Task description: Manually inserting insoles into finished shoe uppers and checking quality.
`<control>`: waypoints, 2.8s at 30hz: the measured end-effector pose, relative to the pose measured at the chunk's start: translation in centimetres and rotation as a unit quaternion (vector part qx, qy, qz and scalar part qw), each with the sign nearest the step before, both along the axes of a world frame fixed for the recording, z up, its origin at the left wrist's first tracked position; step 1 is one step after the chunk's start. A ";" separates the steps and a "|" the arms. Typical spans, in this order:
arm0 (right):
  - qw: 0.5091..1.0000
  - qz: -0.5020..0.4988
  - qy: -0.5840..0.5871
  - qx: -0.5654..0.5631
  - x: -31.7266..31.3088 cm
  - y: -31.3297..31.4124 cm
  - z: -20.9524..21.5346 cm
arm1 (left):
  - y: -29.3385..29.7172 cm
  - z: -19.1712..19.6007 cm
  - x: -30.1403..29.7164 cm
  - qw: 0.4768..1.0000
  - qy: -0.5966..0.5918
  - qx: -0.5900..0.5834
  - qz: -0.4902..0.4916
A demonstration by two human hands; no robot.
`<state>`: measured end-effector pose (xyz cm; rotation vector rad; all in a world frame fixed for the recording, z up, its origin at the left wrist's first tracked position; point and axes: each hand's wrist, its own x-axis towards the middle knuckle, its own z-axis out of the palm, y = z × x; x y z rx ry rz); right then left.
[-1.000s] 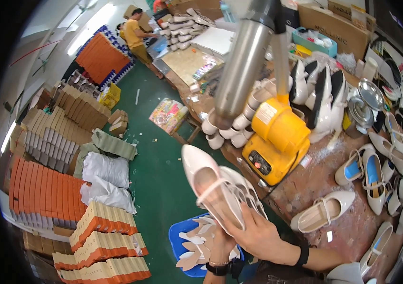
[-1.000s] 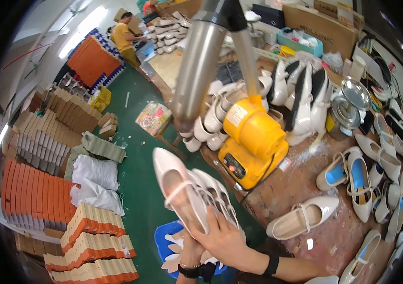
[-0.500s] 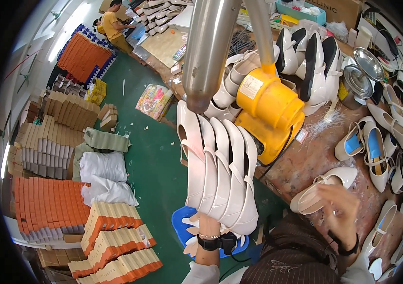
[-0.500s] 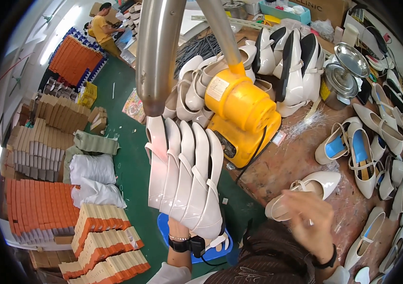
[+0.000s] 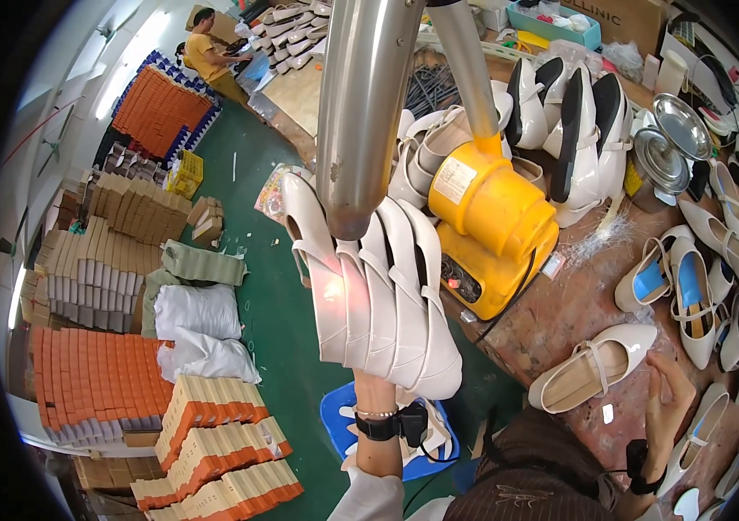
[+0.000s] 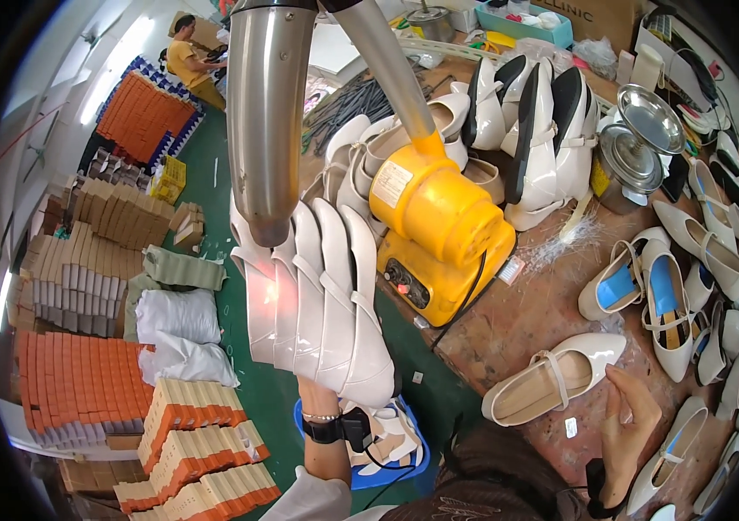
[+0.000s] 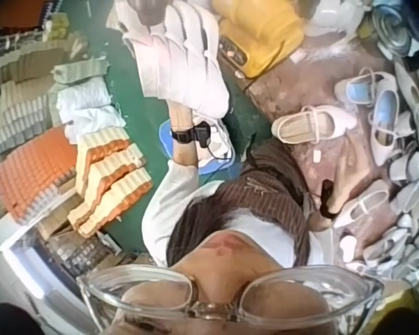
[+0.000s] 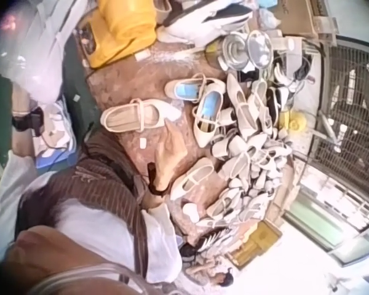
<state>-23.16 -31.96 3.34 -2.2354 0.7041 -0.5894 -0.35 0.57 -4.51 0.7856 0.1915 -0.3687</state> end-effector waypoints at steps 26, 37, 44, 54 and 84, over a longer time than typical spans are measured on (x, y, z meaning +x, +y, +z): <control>1.000 0.013 0.016 -0.018 -0.8 -0.9 -1.5 | -2.9 4.0 6.3 0.951 -0.126 -0.282 0.012; 0.999 0.013 0.013 -0.033 -0.3 -0.4 -1.1 | -1.1 2.1 5.3 0.943 -0.203 -0.264 -0.018; 0.999 0.020 -0.019 -0.020 -0.2 -0.2 -0.5 | 5.4 -0.4 -4.4 0.989 -0.006 -0.149 -0.001; 0.998 0.038 -0.031 -0.030 -3.6 -0.4 -1.2 | -9.7 8.0 1.9 0.911 -0.393 0.112 0.057; 0.889 -0.457 0.029 0.008 -27.4 1.1 -3.0 | -36.3 11.7 13.5 0.647 -0.520 0.468 -0.304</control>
